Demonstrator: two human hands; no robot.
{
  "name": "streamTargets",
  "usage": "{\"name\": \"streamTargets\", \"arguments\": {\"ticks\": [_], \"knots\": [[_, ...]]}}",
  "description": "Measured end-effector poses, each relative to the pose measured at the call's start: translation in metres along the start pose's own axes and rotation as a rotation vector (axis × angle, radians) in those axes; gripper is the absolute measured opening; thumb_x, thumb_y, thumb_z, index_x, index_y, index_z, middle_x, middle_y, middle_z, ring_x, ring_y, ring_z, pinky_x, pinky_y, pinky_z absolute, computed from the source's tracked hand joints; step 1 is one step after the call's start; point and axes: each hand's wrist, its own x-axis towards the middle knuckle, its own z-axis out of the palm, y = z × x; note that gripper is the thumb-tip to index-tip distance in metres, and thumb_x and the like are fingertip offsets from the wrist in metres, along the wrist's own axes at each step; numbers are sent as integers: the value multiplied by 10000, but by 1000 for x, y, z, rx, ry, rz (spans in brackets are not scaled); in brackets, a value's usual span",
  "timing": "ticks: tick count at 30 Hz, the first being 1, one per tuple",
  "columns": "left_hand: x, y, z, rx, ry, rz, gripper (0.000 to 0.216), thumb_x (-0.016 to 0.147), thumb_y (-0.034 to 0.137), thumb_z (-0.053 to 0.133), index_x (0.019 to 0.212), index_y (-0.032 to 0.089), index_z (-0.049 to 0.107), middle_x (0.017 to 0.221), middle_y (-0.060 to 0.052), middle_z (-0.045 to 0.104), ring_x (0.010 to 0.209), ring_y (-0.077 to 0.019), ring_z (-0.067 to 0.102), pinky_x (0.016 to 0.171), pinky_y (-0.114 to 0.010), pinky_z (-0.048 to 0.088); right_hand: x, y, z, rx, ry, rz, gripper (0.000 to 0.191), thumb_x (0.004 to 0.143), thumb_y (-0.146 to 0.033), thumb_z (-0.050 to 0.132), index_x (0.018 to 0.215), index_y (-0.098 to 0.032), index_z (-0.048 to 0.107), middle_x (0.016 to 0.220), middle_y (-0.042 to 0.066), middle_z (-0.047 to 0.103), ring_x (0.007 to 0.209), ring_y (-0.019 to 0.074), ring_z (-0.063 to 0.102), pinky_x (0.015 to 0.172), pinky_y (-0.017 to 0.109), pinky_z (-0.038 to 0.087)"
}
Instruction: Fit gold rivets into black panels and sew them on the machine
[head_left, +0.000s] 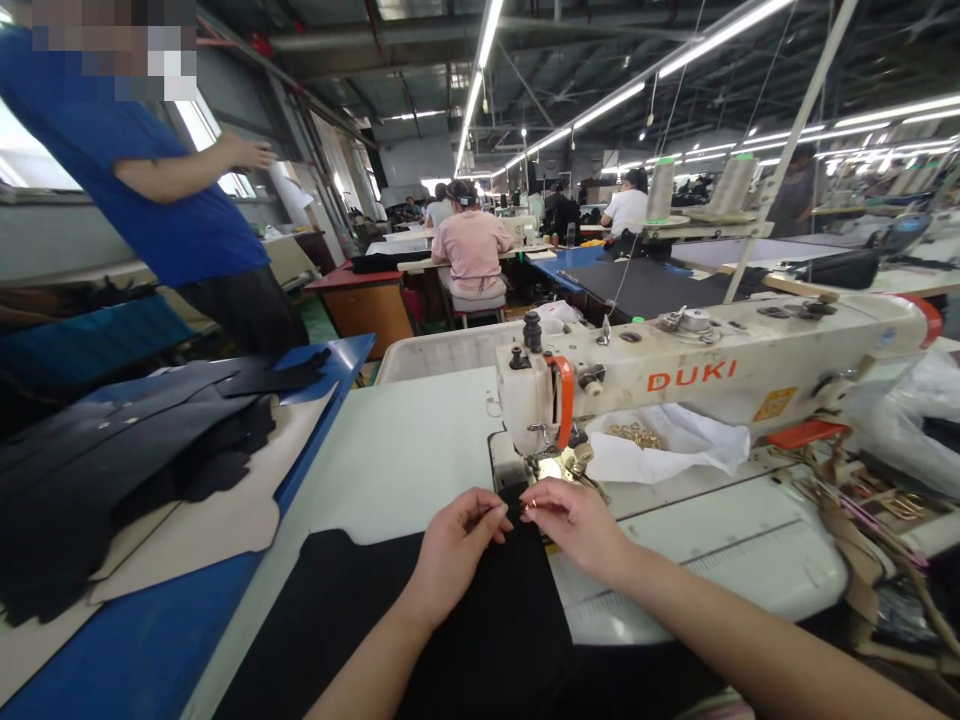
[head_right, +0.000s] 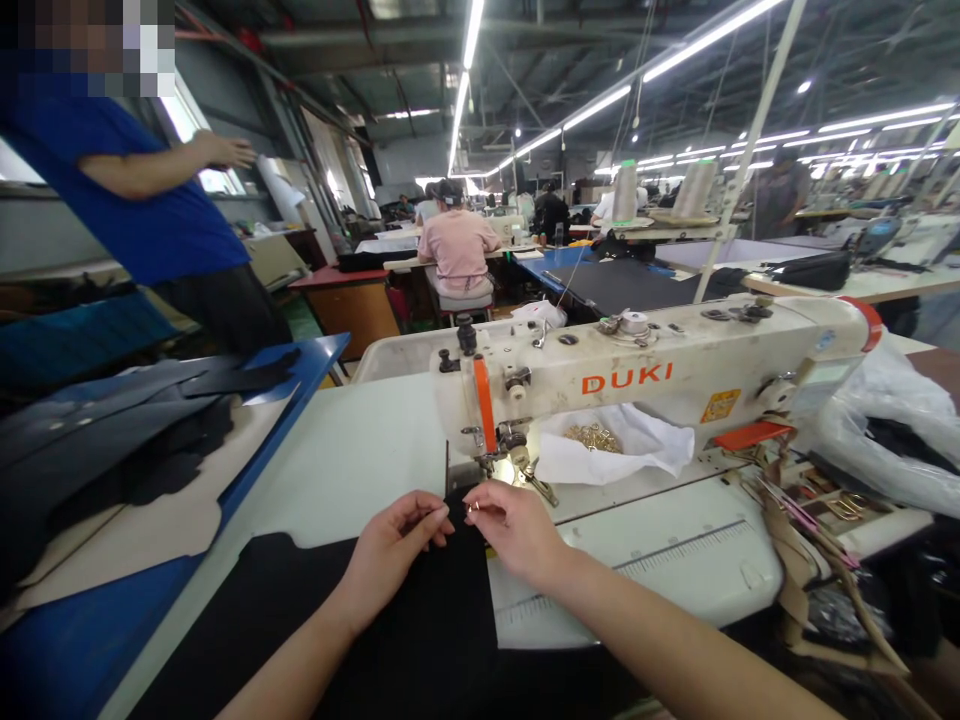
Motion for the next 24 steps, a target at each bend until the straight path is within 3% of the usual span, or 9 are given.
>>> {"name": "streamTargets", "arguments": {"ticks": [10,18,24], "knots": [[-11,5,5,199,130,103,223,819,411,544,810,206,631,703,0,664,644,-157,608,643,-265,470,1,3,9,128,76,76,114,781,-257,550,876,-209,591,830,11,686,820,173,672,720,294,521],[-13,-1,10,433,298,243,146,819,330,521,810,234,630,692,15,670,618,-157,618,633,-253,472,1,0,29,405,148,192,203,735,-368,630,841,-206,570,813,16,669,843,192,671,738,319,537],[-11,-3,11,461,270,240,145,810,327,516,749,232,607,653,21,653,585,-146,597,600,-246,459,3,-2,34,262,208,134,152,786,-345,567,835,-204,595,796,23,668,797,188,656,735,323,525]]}}
